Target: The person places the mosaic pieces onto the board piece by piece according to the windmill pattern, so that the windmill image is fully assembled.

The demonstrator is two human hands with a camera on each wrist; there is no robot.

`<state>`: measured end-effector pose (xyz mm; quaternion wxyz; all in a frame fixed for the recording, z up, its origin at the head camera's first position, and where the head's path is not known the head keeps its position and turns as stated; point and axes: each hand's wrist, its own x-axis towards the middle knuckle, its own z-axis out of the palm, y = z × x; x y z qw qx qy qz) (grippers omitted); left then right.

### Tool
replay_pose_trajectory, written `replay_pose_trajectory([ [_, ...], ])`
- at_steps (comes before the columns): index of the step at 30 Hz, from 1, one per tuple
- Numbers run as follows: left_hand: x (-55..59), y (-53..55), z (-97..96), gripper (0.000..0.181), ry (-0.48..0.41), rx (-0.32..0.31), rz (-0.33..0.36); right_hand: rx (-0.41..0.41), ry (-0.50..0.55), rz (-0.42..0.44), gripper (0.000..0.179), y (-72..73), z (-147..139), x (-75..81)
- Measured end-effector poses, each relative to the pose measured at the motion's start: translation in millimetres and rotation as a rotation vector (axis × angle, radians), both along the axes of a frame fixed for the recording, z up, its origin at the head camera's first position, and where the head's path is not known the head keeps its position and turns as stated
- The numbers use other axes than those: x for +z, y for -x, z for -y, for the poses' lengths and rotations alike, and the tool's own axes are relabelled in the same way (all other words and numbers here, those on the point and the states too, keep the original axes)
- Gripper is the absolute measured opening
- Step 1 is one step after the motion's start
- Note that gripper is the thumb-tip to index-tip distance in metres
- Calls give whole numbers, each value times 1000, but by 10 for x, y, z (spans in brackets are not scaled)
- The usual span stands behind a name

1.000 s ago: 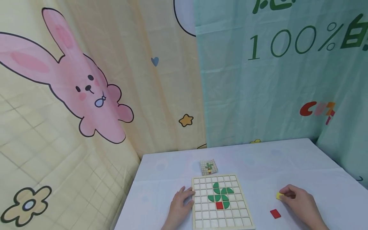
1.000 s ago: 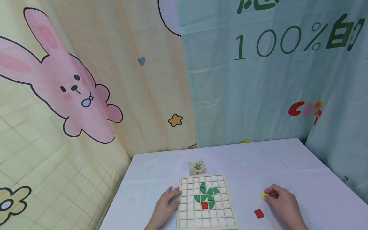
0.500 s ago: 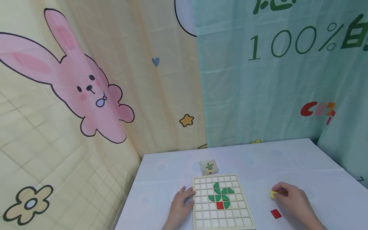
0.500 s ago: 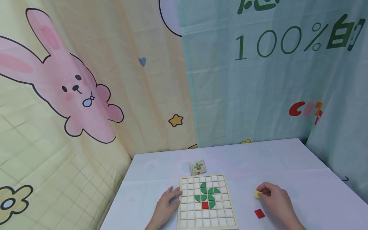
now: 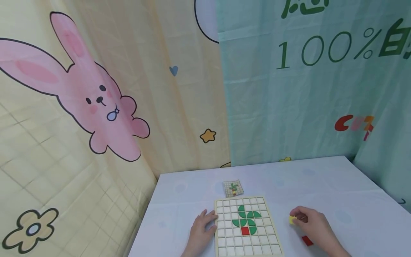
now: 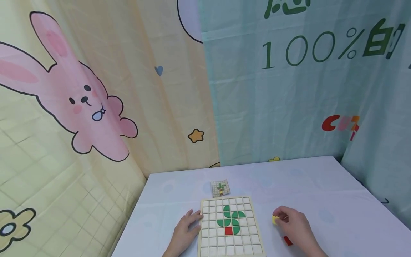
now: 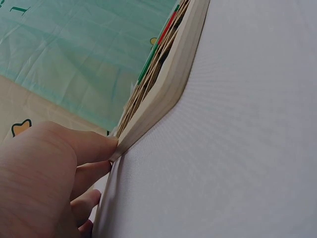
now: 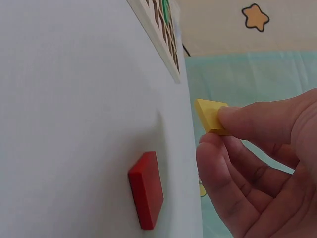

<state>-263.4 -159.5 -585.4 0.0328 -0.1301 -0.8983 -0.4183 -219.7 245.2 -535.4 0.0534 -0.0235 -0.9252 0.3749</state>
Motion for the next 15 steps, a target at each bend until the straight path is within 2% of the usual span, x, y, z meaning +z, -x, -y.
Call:
replay_pose_trajectory([
  [9,-40,-24,23,31,-5,10,17,41,35,-11,20,-24,307,-51],
  [15,8,2,-12,32,-4,14,22,83,48,-45,21,1,449,-28],
])
